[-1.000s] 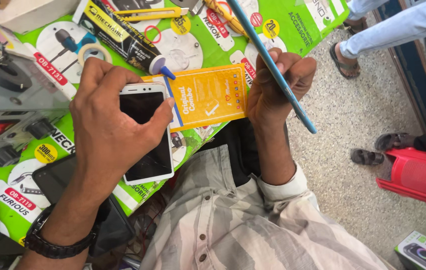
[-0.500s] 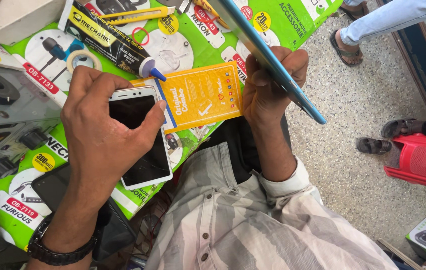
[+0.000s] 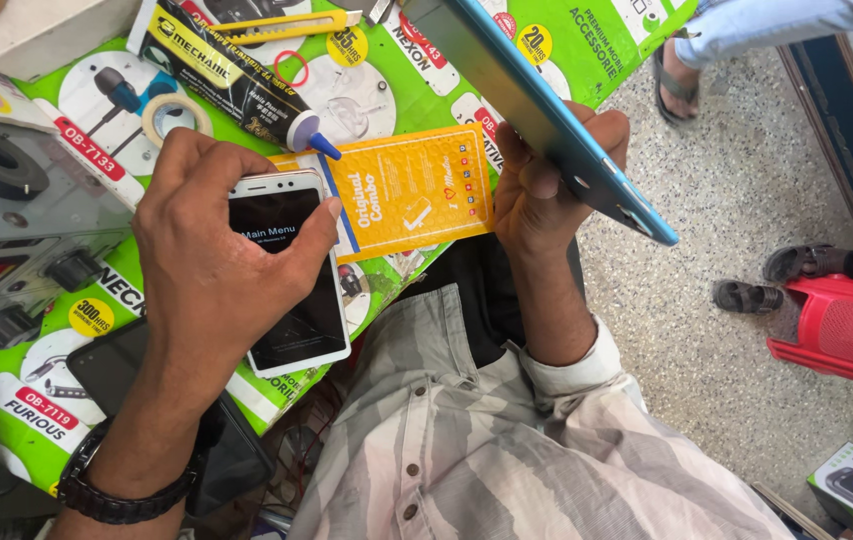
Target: The person uses a screwdriver to tighten screws on a smartphone battery and then reassembles the device by attaching the back cover. They subsequently inspect the exterior of the phone and handle a second blue smartphone, checking its edges and screen.
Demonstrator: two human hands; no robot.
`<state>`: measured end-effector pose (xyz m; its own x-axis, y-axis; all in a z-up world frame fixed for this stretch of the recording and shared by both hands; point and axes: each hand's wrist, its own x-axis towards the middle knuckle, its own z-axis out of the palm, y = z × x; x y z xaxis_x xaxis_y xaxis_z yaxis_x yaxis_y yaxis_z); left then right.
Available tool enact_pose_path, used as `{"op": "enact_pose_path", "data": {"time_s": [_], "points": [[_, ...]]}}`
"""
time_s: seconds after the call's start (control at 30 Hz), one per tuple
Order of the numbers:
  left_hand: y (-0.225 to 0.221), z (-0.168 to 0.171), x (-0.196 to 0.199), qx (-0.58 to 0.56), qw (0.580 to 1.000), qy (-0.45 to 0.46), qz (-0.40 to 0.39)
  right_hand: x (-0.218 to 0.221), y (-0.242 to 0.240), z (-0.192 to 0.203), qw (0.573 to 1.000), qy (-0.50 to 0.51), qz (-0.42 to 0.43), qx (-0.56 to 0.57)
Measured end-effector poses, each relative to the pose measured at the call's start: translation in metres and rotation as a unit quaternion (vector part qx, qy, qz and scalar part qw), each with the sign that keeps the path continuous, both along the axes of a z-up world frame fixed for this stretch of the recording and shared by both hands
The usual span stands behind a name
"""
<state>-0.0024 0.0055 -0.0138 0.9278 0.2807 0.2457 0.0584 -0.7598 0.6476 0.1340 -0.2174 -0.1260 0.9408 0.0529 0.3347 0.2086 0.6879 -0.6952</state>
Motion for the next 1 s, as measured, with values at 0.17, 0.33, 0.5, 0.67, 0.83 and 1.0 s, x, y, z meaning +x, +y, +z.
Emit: {"op": "enact_pose_path", "data": {"time_s": [0.17,0.33,0.5,0.67,0.83,1.0], "points": [[0.001,0.000,0.000,-0.041,0.999,-0.034,0.003,0.013,0.003,0.012,0.991,-0.068,-0.077,-0.082],[0.008,-0.009,-0.004,-0.090,0.992,-0.081,0.030,0.024,0.007,0.033,0.899,-0.248,-0.174,-0.317],[0.005,-0.011,0.000,-0.157,0.981,-0.103,0.043,0.021,0.014,0.052,0.771,-0.329,-0.124,-0.530],[0.008,-0.010,0.001,-0.170,0.976,-0.130,0.037,0.012,0.020,0.067,0.751,-0.339,-0.123,-0.553],[0.009,-0.011,-0.001,-0.236,0.962,-0.135,0.006,-0.035,0.012,0.072,0.922,-0.020,0.150,-0.356],[0.009,-0.006,-0.002,-0.243,0.960,-0.137,-0.014,-0.078,0.029,0.067,0.827,0.205,0.513,-0.106]]}}
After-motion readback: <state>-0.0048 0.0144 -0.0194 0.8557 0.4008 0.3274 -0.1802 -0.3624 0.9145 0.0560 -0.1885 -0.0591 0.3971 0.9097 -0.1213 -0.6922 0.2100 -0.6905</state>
